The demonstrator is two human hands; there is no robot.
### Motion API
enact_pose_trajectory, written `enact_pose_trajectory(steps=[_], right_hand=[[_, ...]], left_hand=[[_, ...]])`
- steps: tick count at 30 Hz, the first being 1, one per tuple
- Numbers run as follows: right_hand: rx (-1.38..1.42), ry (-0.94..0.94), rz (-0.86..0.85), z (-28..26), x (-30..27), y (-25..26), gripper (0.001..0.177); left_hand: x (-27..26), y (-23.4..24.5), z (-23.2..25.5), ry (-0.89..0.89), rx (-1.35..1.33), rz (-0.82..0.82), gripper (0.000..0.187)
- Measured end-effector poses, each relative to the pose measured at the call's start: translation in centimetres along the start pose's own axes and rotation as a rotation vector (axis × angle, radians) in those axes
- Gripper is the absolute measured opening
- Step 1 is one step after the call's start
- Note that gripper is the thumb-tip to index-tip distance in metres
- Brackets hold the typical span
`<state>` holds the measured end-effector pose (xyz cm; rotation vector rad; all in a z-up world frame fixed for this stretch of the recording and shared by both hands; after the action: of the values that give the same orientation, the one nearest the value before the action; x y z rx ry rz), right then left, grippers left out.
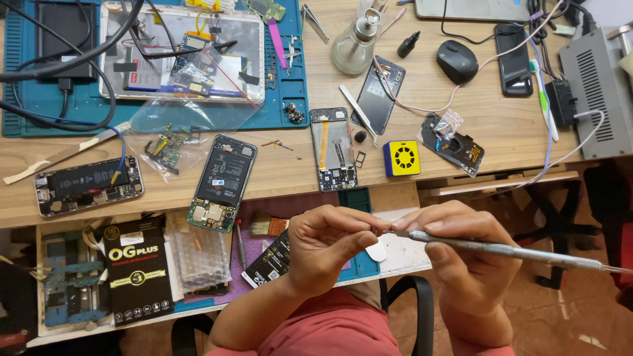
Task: The person uses a metal tool to manipulate a small electronic component and then uses a blue UV light to inspect it. They then handle a disassembled smartphone, removing and reattaching internal parts such as the battery and circuit board while working at a cluttered desk.
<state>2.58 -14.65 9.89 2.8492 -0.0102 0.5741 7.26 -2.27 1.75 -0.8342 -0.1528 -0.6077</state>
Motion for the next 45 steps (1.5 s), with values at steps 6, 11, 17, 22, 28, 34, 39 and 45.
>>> enact_pose_trajectory(steps=[6, 11, 17, 22, 28, 34, 39, 45], right_hand=[[-0.05, 0.024, -0.049, -0.1, 0.0, -0.4, 0.011], [-0.144, 0.094, -0.08, -0.3, -0.4, -0.5, 0.012], [-0.248, 0.103, -0.158, -1.0, -0.2, -1.0, 0.012], [-0.312, 0.139, -0.184, -1.3, -0.3, -1.3, 0.014], [-0.351, 0.18, -0.185, -1.5, -0.7, -1.3, 0.013], [-0.346, 0.177, -0.186, -1.7, -0.9, -1.2, 0.012], [-0.365, 0.2, -0.182, -2.0, -0.8, -1.3, 0.011], [-0.351, 0.2, -0.21, -2.1, -0.7, -1.3, 0.013]], left_hand=[[0.0, 0.4, -0.1, -0.01, -0.025, 0.021, 0.01], [-0.3, 0.6, -0.5, 0.011, -0.041, 0.033, 0.01], [-0.4, 0.5, -0.6, 0.007, -0.082, 0.033, 0.009], [-0.6, 0.3, -0.5, 0.009, -0.065, 0.074, 0.01], [-0.8, 0.1, -0.9, -0.006, -0.12, 0.106, 0.009], [-0.9, 0.1, -1.0, -0.018, -0.113, 0.098, 0.01], [-1.1, 0.1, -1.3, -0.013, -0.116, 0.11, 0.01], [-0.9, -0.1, -1.0, -0.02, -0.142, 0.084, 0.01]])
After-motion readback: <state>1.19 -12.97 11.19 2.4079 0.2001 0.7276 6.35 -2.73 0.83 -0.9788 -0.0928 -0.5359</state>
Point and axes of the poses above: each hand's wrist, its own x-axis towards the middle knuckle, its own y-axis out of the back of the hand, z = x × y, the point moved 9 cm from there along x, towards the middle knuckle, and after that the axes turned 14 degrees about -z, right-handed, at the moved point
